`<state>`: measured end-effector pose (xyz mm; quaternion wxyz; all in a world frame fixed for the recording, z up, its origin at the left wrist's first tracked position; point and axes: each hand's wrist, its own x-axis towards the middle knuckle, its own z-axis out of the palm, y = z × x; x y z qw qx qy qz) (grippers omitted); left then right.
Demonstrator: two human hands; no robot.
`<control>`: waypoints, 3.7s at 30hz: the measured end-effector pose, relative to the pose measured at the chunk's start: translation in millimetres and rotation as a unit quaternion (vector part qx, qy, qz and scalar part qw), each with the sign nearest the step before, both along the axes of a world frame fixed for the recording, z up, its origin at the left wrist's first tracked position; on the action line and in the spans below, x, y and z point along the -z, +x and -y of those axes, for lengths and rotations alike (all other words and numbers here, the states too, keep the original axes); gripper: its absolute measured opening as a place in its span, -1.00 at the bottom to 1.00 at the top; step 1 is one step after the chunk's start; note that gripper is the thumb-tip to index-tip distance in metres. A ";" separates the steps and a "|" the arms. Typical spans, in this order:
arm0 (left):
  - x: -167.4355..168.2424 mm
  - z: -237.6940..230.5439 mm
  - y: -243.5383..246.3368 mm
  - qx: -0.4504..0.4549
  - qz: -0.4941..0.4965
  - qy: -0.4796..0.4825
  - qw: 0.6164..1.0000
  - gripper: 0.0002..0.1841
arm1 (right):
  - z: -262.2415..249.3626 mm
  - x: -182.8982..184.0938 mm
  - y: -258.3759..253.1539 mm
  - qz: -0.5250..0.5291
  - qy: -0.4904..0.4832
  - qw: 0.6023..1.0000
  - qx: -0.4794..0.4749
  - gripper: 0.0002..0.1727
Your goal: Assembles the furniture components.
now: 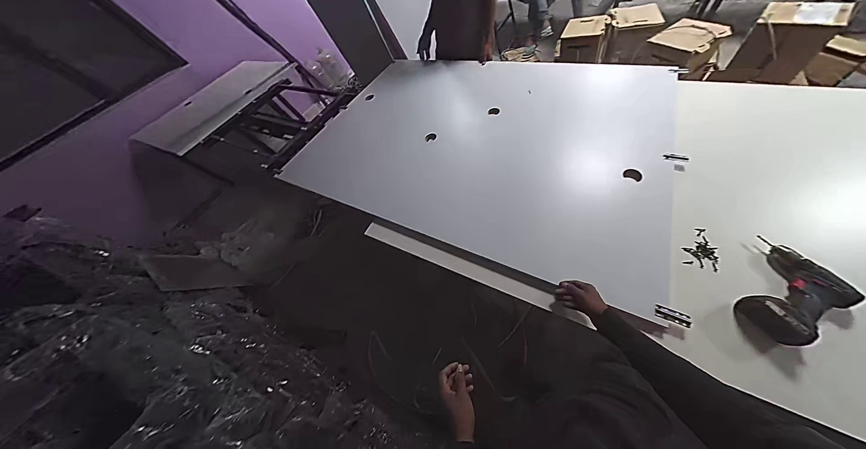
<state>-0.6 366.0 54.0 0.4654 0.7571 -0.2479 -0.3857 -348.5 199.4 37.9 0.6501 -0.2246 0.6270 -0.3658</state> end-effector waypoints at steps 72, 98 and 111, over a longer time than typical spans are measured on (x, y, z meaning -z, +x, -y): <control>-237.9 753.7 396.0 0.892 -0.142 -0.311 0.296 -0.58 | 278.6 23.3 541.9 0.007 0.092 0.827 0.555 -0.52; -56.6 633.3 435.5 0.800 0.196 -0.011 0.567 -0.69 | 402.8 33.9 471.3 0.040 0.099 0.936 0.335 -0.50; -101.7 704.8 365.7 0.661 0.175 -0.090 0.724 -0.61 | 414.0 30.8 466.6 0.018 0.079 0.929 0.362 -0.58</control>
